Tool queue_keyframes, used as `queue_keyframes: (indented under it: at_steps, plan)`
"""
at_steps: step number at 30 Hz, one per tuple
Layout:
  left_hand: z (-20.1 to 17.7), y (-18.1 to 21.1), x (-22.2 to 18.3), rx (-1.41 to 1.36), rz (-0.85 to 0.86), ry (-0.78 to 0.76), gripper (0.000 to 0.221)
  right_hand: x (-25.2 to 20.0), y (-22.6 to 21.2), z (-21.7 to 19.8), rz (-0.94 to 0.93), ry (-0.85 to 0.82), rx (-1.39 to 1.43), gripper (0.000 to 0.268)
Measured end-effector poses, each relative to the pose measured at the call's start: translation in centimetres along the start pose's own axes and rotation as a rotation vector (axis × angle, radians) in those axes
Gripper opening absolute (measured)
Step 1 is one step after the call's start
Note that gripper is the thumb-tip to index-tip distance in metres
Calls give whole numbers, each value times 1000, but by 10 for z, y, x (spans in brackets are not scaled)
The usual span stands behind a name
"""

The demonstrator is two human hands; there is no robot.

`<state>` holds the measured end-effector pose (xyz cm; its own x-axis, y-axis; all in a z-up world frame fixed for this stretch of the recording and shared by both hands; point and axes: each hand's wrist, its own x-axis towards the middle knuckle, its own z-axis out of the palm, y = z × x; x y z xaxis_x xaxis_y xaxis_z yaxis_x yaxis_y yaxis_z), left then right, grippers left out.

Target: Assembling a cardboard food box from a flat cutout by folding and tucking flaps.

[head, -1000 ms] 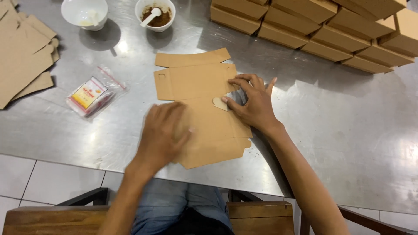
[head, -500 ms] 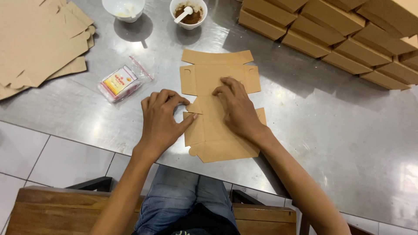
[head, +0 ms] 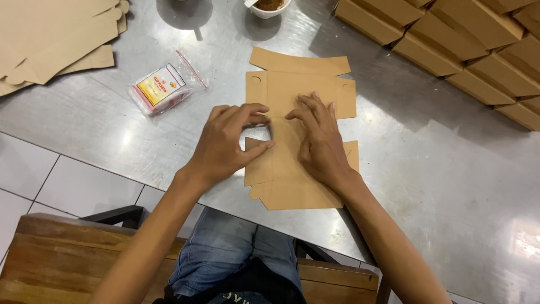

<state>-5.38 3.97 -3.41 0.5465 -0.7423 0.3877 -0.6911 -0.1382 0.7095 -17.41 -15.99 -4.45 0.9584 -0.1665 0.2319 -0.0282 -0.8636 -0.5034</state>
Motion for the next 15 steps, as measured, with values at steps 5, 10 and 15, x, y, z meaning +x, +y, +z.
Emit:
queue_keyframes:
  at_steps: [5,10,15]
  plan:
    - [0,-3,4,-48,6,-99,49,-2,1,-2,-41,-17,112,51]
    - [-1,-13,14,-100,-8,-120,32,-2,2,-5,-66,-14,134,47]
    - [-4,-32,26,132,95,-28,35,0,3,0,-69,-31,82,45]
